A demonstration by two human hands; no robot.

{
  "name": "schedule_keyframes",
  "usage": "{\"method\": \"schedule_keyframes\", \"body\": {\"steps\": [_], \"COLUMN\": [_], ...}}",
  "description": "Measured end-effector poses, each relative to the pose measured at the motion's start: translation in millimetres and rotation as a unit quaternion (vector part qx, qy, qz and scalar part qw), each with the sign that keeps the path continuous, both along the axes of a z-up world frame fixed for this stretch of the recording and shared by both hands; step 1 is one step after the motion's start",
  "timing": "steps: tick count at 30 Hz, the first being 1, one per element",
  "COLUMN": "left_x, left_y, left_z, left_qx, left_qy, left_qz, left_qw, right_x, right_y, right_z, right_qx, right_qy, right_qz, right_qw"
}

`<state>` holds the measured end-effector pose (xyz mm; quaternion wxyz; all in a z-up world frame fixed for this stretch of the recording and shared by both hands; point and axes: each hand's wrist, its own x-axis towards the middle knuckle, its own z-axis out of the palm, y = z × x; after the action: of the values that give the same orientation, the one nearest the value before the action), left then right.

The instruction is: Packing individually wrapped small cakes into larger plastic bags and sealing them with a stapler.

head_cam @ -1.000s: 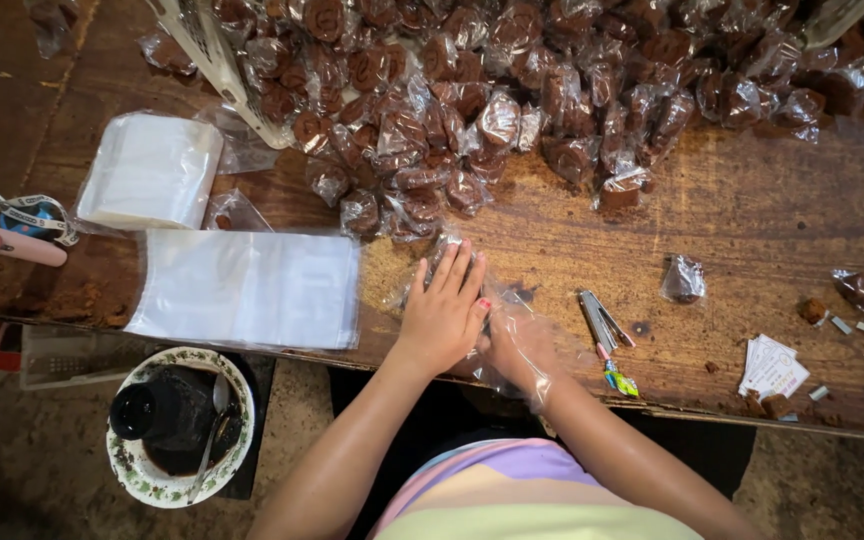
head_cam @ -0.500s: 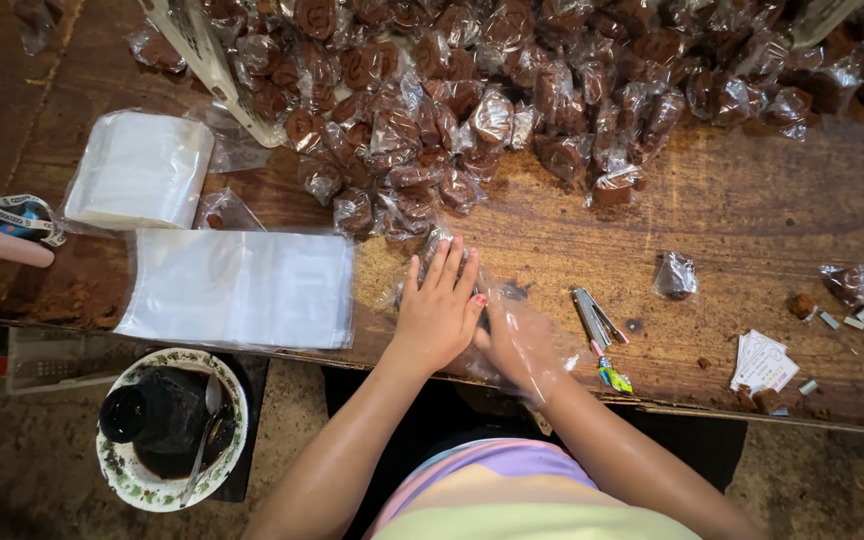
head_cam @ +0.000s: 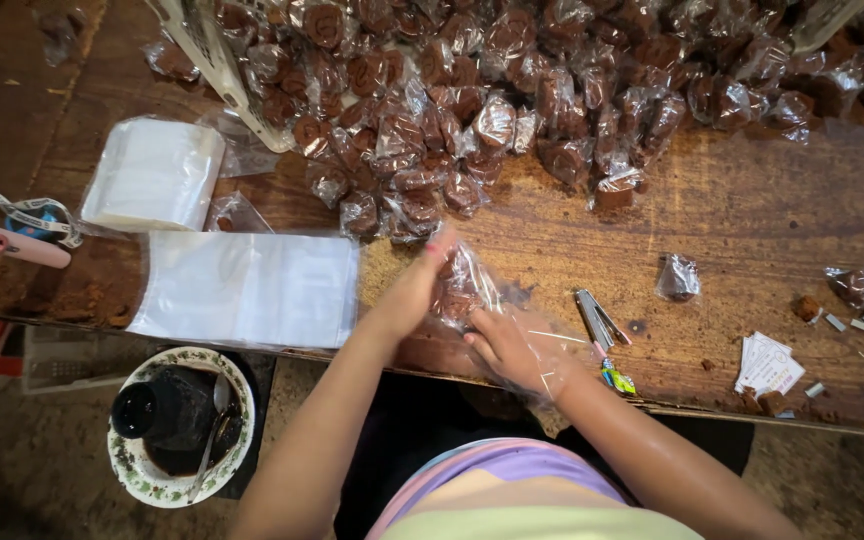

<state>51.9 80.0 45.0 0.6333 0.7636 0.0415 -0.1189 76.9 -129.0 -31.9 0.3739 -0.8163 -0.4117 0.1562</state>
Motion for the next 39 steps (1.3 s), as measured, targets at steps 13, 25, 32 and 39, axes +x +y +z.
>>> {"method": "schedule_keyframes", "body": {"steps": [13,25,32,39], "left_x": [10,18,16,16], "left_y": [-31,-42,-46,-46], "left_z": [-107,-29,-58,-63], "left_qx": [0.518,0.521,0.567,0.564], "left_qy": [-0.258,0.047,-0.02,-0.028], "left_qz": [-0.026,-0.18,-0.152,-0.147], "left_qw": [0.815,0.833,0.81,0.812], "right_x": [6,44,147,205], "right_y": [4,-108,-43,-2], "right_z": [-19,44,130,36], "right_qx": [-0.238,-0.342,-0.276,-0.407], "right_qy": [-0.112,0.176,0.085,-0.148], "right_qz": [-0.067,0.093,-0.264,-0.205], "right_qw": [0.963,0.919,0.92,0.878]}}
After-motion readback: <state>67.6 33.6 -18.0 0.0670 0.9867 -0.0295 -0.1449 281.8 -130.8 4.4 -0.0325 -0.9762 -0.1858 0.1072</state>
